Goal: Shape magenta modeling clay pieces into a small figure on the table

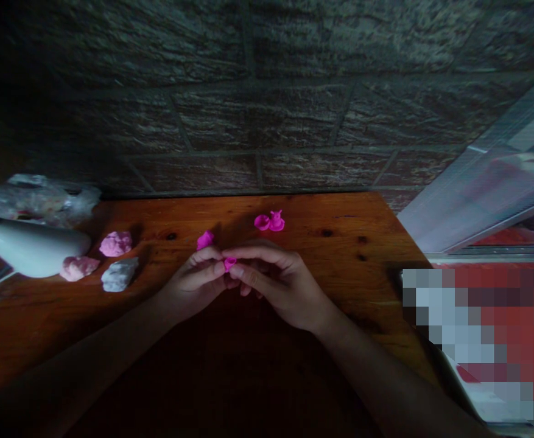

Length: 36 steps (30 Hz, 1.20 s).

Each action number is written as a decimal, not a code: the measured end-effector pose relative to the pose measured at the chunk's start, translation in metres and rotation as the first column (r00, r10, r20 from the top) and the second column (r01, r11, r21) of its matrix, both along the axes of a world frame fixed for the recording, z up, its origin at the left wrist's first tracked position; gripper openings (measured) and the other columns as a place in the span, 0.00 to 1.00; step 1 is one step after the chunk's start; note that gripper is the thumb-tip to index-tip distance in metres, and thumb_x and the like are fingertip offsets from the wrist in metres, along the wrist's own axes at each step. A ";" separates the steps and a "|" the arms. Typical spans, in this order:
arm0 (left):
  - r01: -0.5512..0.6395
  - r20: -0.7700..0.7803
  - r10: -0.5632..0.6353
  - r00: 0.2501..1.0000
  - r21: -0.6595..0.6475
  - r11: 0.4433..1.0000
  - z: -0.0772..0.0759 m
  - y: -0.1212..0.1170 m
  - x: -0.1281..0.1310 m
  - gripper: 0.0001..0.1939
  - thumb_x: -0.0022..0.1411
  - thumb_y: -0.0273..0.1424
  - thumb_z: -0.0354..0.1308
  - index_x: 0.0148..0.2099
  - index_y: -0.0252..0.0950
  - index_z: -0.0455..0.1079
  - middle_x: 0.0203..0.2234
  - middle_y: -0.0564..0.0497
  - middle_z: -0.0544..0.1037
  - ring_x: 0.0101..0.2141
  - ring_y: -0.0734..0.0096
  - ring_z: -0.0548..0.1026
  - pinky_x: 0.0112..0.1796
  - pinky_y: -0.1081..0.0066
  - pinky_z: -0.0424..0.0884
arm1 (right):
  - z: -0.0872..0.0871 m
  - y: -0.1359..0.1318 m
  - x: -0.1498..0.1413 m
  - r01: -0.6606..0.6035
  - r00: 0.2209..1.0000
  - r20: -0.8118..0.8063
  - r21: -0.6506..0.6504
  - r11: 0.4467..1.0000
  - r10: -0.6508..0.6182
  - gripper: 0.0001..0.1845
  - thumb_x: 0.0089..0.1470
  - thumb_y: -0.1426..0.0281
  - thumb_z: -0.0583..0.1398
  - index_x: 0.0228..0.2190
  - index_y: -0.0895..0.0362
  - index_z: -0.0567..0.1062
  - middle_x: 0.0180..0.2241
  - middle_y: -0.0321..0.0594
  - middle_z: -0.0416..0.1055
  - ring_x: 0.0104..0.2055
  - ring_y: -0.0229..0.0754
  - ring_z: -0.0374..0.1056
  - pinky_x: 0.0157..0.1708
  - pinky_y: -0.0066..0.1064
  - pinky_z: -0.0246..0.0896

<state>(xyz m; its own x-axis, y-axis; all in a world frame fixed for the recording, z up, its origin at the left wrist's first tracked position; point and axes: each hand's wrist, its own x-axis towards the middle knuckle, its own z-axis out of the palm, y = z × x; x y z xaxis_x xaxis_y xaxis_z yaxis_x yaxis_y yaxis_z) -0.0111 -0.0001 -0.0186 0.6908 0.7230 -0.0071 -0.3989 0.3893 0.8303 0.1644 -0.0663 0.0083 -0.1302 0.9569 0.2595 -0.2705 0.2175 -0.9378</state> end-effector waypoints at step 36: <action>-0.039 0.022 0.040 0.999 -0.003 0.999 0.008 0.001 0.003 0.09 0.53 0.30 0.76 0.38 0.41 0.83 0.30 0.54 0.85 0.30 0.77 0.79 0.31 0.78 0.72 | -0.001 -0.003 0.002 0.246 0.917 0.268 0.207 0.947 -0.297 0.11 0.56 0.74 0.70 0.42 0.51 0.83 0.37 0.36 0.81 0.35 0.36 0.77 0.36 0.28 0.75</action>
<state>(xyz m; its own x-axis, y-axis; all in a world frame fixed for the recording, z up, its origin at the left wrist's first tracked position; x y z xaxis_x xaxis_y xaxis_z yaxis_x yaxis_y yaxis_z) -0.0082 0.0011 -0.0105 0.6617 0.7497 0.0059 -0.4320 0.3749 0.8203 0.1668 -0.0691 0.0070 0.0345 0.9124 0.4078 0.1009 0.4028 -0.9097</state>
